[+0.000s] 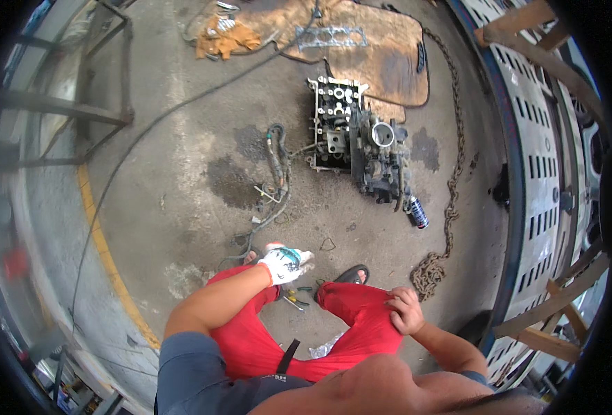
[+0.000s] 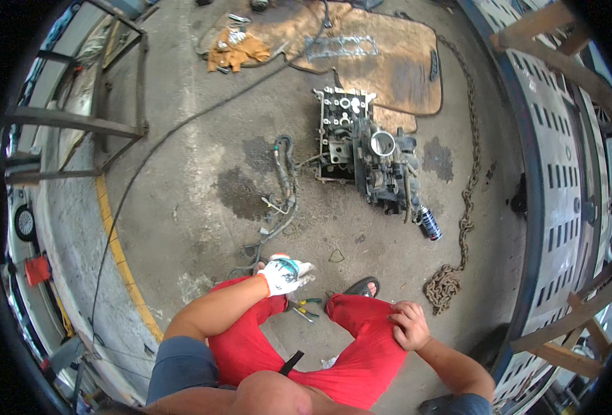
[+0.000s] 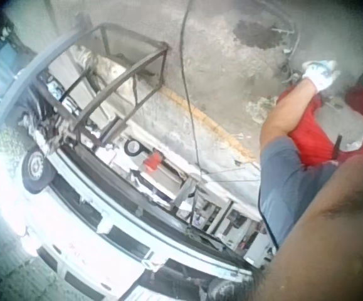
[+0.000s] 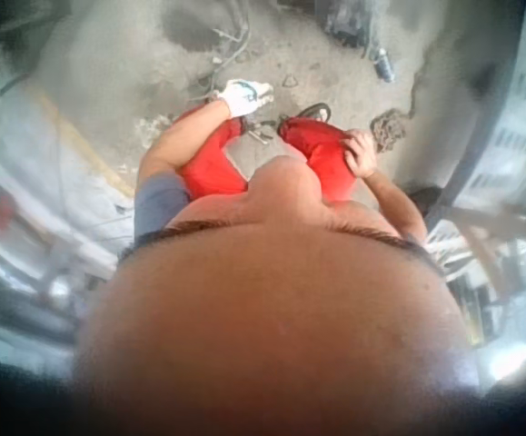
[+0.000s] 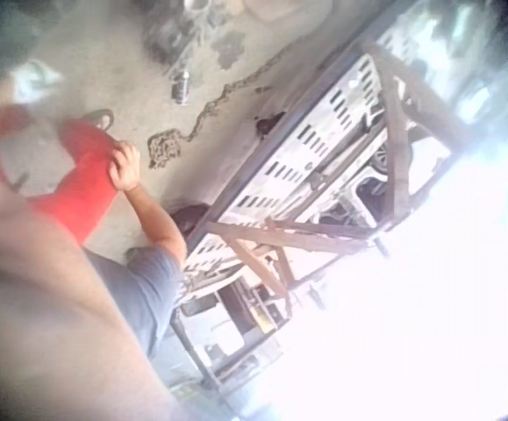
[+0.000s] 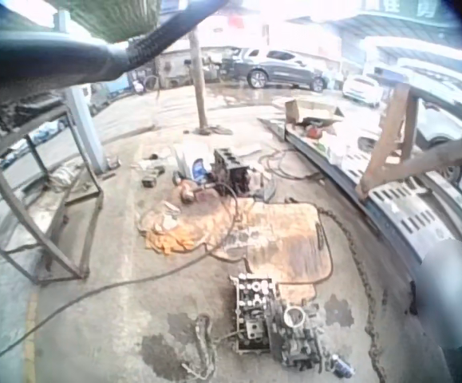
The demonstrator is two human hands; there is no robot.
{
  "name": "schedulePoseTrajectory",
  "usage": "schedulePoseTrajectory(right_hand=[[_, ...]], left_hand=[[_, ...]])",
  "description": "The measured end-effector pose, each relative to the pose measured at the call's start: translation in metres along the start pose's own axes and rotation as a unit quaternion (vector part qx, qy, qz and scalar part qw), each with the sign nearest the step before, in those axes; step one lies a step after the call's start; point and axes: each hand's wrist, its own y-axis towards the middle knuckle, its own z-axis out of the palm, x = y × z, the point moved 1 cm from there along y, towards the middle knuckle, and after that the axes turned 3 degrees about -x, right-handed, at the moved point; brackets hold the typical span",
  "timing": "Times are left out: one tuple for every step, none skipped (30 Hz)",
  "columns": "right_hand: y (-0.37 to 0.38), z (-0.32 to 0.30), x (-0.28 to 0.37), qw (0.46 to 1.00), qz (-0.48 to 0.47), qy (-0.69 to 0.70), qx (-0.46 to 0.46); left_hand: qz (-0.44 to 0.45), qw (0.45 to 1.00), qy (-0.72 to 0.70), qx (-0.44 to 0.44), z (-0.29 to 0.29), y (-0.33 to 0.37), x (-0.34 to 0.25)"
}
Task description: The person cleans a disassembled engine component using a spray can and a cloth. They wipe the surface, spray cleaner, and continue wiping different areas of the part while sitting on the floor.
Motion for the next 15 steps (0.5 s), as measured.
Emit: schedulePoseTrajectory(right_hand=[[-0.006,0.0,0.007,1.0,0.025,-0.008,0.002],[-0.014,0.003,0.015,0.998,0.054,-0.037,-0.005],[-0.024,0.008,0.023,0.994,0.084,-0.068,-0.019],[-0.042,0.023,0.026,0.985,0.128,-0.117,-0.019],[-0.054,0.034,0.03,0.971,0.17,-0.164,-0.018],[-0.056,0.035,0.05,0.94,0.29,-0.17,0.063],[-0.066,0.052,0.068,0.903,0.353,-0.232,0.083],[-0.065,0.061,0.091,0.86,0.407,-0.291,0.099],[-0.055,0.057,0.131,0.893,0.362,-0.262,0.051],[-0.042,0.044,0.185,0.921,0.31,-0.233,0.009],[-0.011,0.016,0.248,0.963,0.247,-0.09,-0.062],[0.016,-0.007,0.3,0.975,0.155,-0.014,-0.158],[0.038,-0.028,0.348,0.973,0.105,0.038,-0.202],[0.055,-0.05,0.394,0.973,0.078,0.163,-0.146],[0.074,-0.091,0.453,0.991,0.016,0.134,-0.022]], left_hand=[[0.0,1.0,0.012,-0.004,0.021,-0.002,0.01],[-0.021,0.999,0.041,0.011,0.028,-0.012,0.003],[0.004,0.995,0.099,-0.021,0.043,-0.026,-0.006],[0.014,0.995,0.092,-0.034,0.059,-0.044,-0.02],[-0.033,0.999,0.018,0.007,0.039,-0.073,-0.065],[-0.055,0.99,-0.127,-0.004,0.036,-0.099,-0.095],[-0.074,0.989,-0.128,0.029,0.01,-0.126,-0.133],[-0.077,0.987,-0.139,-0.019,0.003,-0.15,-0.154],[-0.078,0.983,-0.151,-0.063,-0.003,-0.173,-0.172],[-0.089,0.984,-0.149,-0.044,-0.025,-0.195,-0.188],[-0.094,0.985,-0.141,-0.018,-0.049,-0.215,-0.205],[-0.092,0.987,-0.134,0.007,-0.068,-0.235,-0.221],[-0.02,0.998,-0.047,0.047,-0.042,-0.228,-0.21],[0.104,0.991,-0.056,-0.066,0.007,-0.22,-0.184],[0.221,0.958,-0.026,-0.181,0.051,-0.212,-0.157]])
